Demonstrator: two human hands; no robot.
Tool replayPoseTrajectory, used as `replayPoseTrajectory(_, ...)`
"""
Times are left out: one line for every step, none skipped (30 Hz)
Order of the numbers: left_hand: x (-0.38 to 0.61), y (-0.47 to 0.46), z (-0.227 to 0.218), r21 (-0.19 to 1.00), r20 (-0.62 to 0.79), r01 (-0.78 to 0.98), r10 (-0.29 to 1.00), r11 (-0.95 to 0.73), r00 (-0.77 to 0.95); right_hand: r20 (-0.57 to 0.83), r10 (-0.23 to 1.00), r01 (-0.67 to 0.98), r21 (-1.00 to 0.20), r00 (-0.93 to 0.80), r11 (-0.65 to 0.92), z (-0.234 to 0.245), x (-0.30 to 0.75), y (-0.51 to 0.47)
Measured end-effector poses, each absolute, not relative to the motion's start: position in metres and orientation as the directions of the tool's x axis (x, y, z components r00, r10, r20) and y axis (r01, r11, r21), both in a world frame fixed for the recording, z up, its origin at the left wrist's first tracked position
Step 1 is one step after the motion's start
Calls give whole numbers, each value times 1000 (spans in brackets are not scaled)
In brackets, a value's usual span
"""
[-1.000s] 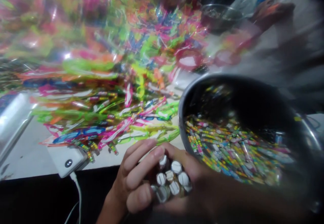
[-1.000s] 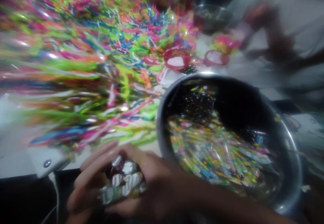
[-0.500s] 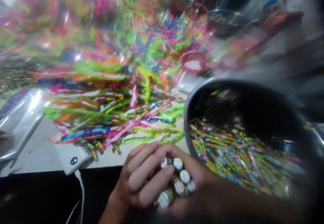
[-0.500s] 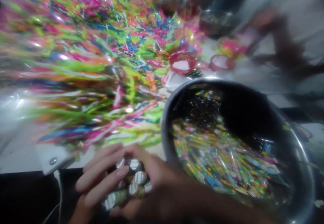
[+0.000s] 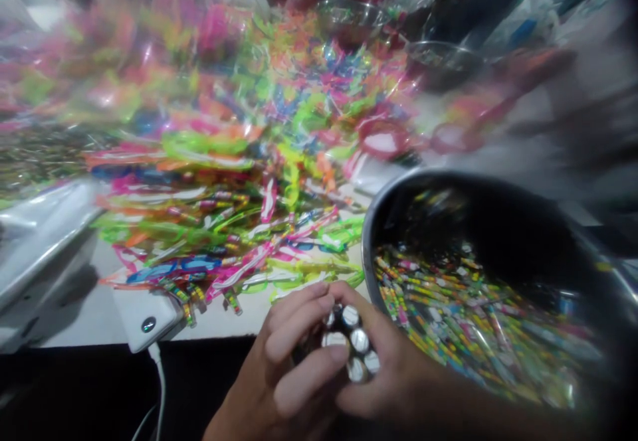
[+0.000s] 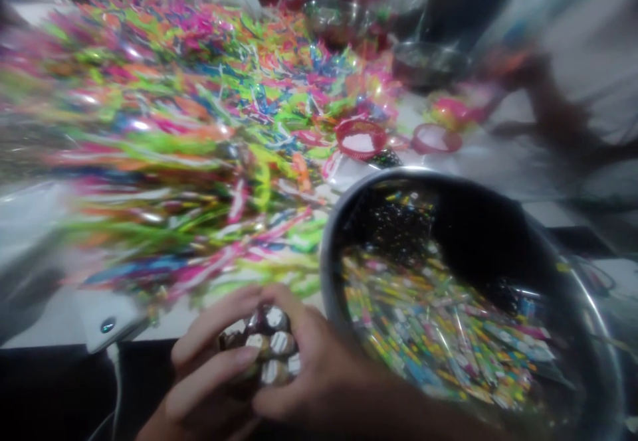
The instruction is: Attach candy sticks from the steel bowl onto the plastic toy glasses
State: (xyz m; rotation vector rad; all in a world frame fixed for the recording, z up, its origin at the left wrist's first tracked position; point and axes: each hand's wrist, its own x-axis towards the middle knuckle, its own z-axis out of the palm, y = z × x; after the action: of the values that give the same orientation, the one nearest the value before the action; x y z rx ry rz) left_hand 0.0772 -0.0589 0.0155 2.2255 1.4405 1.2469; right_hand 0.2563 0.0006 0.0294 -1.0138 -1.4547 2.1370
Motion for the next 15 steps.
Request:
replayPoseTrajectory(74,-58,25,581,502,628,835,-518,224,-361,638,100,-908,-680,-407,31,258,2)
replayPoseTrajectory(69,-57,32,592,470,611,841,-526,268,-360,633,100,-908,-685,-408,34,259,4)
replayPoseTrajectory(65,-57,38,599,449,604,845,-526,291,-352,638,97,-912,-685,-400,35,259,5)
replayPoseTrajectory(61,-57,43,588,455,610,841,-531,293,-337,651,88,-919,-680,-383,37,259,6)
replayPoseTrajectory(57,-58,46,569,468,630,838,-529,281,-321,666,81,-927,-673,-365,38,259,6)
replayPoseTrajectory(55,-58,49,539,483,663,835,-520,262,-314,676,83,-933,-666,-351,38,259,6)
replayPoseTrajectory(53,-59,51,499,500,703,831,-506,243,-319,676,98,-934,-664,-344,37,259,5)
replayPoseTrajectory(53,-59,53,461,507,745,832,-482,225,-337,665,126,-930,-666,-345,36,259,4)
replayPoseTrajectory(54,-59,56,427,508,777,833,-463,217,-358,650,162,-925,-671,-342,36,259,3)
replayPoseTrajectory(56,-59,58,408,501,799,840,-441,208,-370,642,195,-924,-672,-329,35,259,2)
replayPoseTrajectory(59,-58,61,408,488,811,851,-420,195,-369,650,223,-928,-664,-300,34,258,1)
replayPoseTrajectory(63,-58,63,424,477,810,860,-405,180,-356,669,244,-934,-653,-260,34,258,1)
replayPoseTrajectory(67,-58,65,459,461,802,874,-382,153,-334,688,260,-942,-644,-214,34,257,1)
replayPoseTrajectory(71,-59,65,507,444,783,888,-361,121,-317,693,278,-945,-648,-173,34,256,1)
replayPoseTrajectory(74,-60,65,561,430,753,898,-345,92,-310,681,300,-944,-663,-137,34,255,1)
